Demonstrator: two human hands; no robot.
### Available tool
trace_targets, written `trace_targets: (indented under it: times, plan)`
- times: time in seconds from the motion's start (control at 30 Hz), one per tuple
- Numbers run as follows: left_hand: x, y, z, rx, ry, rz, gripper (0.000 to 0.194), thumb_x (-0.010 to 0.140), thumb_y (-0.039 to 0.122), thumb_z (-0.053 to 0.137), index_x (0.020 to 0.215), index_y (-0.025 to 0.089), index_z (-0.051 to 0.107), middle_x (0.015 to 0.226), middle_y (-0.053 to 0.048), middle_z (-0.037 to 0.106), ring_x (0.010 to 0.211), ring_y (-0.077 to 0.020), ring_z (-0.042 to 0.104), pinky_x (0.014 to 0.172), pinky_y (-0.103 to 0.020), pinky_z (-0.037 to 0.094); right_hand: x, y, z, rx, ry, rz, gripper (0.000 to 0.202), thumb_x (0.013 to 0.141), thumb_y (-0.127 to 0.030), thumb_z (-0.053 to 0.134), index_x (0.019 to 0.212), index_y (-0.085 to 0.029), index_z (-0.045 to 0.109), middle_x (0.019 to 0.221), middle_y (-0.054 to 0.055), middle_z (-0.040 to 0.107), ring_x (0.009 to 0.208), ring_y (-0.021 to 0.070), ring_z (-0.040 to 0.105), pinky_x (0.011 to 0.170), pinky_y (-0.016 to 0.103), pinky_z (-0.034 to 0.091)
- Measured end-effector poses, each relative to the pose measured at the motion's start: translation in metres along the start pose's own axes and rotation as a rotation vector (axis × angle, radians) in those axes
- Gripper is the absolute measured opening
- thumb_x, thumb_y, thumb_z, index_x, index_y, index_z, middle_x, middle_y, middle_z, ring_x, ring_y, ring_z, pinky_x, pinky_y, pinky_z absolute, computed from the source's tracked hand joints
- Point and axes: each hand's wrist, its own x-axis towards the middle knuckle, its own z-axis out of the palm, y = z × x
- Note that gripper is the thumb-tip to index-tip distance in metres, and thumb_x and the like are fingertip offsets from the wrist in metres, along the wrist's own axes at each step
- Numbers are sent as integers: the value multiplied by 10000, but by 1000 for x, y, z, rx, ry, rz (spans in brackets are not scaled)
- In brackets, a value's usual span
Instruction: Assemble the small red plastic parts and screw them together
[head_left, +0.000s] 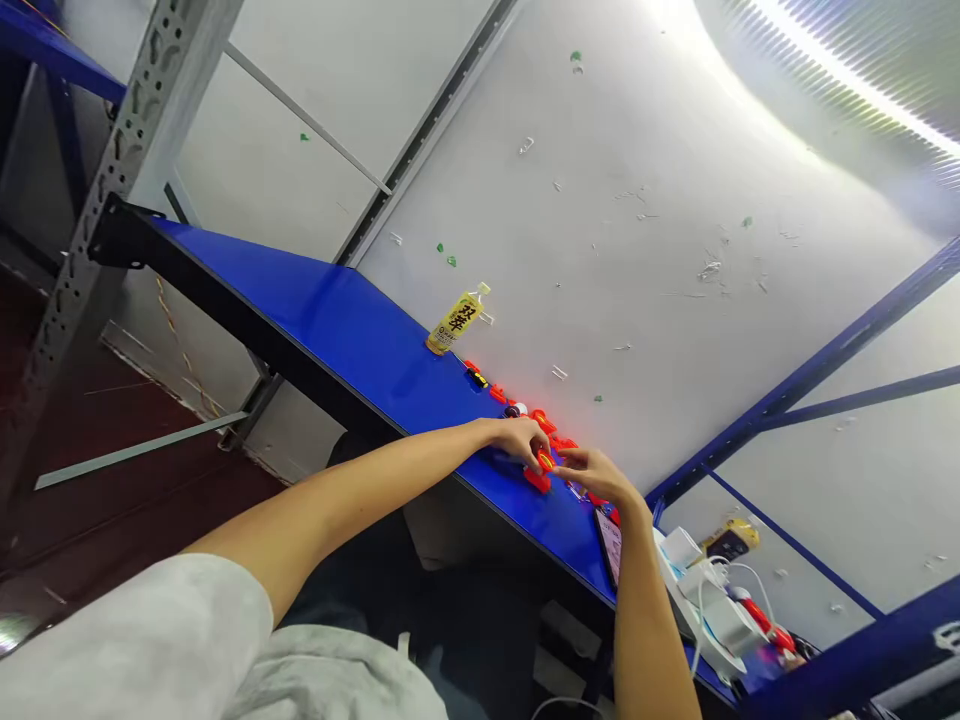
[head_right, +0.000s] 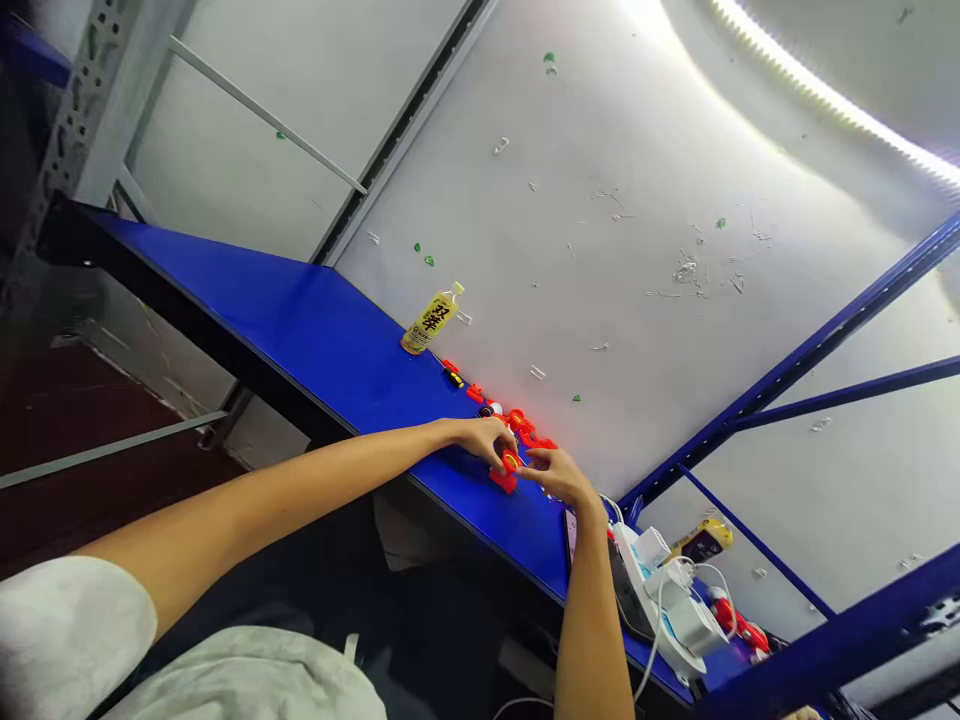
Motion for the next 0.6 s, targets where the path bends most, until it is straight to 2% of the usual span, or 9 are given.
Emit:
trace_targets:
  times: [0.07,0.1,0.17,0.27,0.43,0.53,0.6]
  plan:
    - [0,0,0,11,-2,-3,414,617,378,816,981,202,727,822,2,696,754,-168,634,686,-249,471,0,15,-9,-89,81,17,442,834,-481,588,1178,-218,676,953,49,726,825,194,655,675,263,489]
    - [0,0,0,22,-6,-2,408,605,375,821,962,201,728,821,2,693,755,-168,631,686,-248,467,1,22,-11,-132,118,45,412,861,-444,560,1176,-206,677,981,64,727,878,207,663,711,273,490]
    - [-1,2,-1,52,2,-7,396,580,361,832,926,201,726,827,6,684,764,-168,620,681,-244,453,4,35,-10,-199,169,128,312,853,-343,582,1090,-185,710,983,92,727,942,241,663,760,302,482]
    - [-3,5,-3,99,9,-16,327,580,336,823,850,190,712,803,13,655,757,-161,592,658,-238,419,12,48,6,-282,172,218,143,794,-226,657,908,-183,732,951,102,725,963,249,654,806,328,472]
    - [-7,9,-5,139,-23,-31,245,634,353,774,718,168,638,667,33,548,659,-136,508,582,-239,333,23,57,31,-290,155,262,97,808,-240,688,864,-161,686,946,70,704,937,189,644,850,339,483]
    - [-7,9,-6,146,-24,-46,267,640,376,762,708,170,606,670,37,512,654,-129,471,571,-243,291,23,61,33,-237,205,244,25,772,-193,683,796,-187,688,903,65,714,933,198,649,811,285,461]
    - [-6,10,-7,137,-34,-60,289,643,403,756,695,172,590,673,37,503,655,-127,461,571,-243,279,21,64,32,-182,266,227,59,792,-220,657,833,-194,691,915,51,719,930,195,649,803,274,458]
